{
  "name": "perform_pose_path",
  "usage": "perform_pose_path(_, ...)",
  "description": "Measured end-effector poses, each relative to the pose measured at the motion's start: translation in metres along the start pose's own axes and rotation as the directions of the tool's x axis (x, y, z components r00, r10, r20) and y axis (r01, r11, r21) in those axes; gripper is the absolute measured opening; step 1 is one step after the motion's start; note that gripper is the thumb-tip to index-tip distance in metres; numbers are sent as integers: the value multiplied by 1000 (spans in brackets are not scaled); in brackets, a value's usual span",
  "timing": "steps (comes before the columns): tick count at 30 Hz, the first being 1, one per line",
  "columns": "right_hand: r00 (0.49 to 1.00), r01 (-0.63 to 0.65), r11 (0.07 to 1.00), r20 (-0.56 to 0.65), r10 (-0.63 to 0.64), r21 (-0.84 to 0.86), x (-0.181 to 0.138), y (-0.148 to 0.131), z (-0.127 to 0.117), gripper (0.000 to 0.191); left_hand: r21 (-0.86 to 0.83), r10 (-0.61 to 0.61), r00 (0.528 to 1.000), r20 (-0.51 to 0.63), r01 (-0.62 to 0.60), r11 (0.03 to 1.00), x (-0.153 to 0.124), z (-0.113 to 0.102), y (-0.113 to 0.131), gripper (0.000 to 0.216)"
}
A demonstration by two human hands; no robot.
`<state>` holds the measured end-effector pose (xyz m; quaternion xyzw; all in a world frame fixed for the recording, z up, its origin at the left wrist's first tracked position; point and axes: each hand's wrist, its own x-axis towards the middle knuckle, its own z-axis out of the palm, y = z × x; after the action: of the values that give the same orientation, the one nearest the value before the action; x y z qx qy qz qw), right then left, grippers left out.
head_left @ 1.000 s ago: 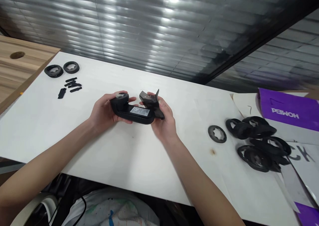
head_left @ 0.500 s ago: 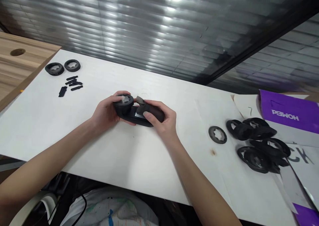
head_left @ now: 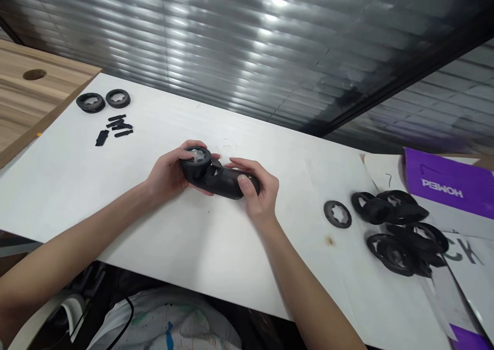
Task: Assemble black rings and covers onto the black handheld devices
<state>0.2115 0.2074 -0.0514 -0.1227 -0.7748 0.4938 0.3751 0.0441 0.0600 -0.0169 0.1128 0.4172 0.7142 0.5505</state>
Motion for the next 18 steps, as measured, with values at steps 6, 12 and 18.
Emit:
perform_pose_path(6,997,55,995,62,-50,-81,1,1,-4,47,6,-1,1000,22,1,1000,2,-3,-2,41)
perform_pose_path(12,989,126,991,85,-123,-39,1,4,-3,42,-1,9,1000,21,-9,1000,3,-4,-3,41)
perform_pose_path(18,975,187,980,136,-177,-63,1,4,-1,41,19,12,1000,24,-12,1000,3,-3,-3,41)
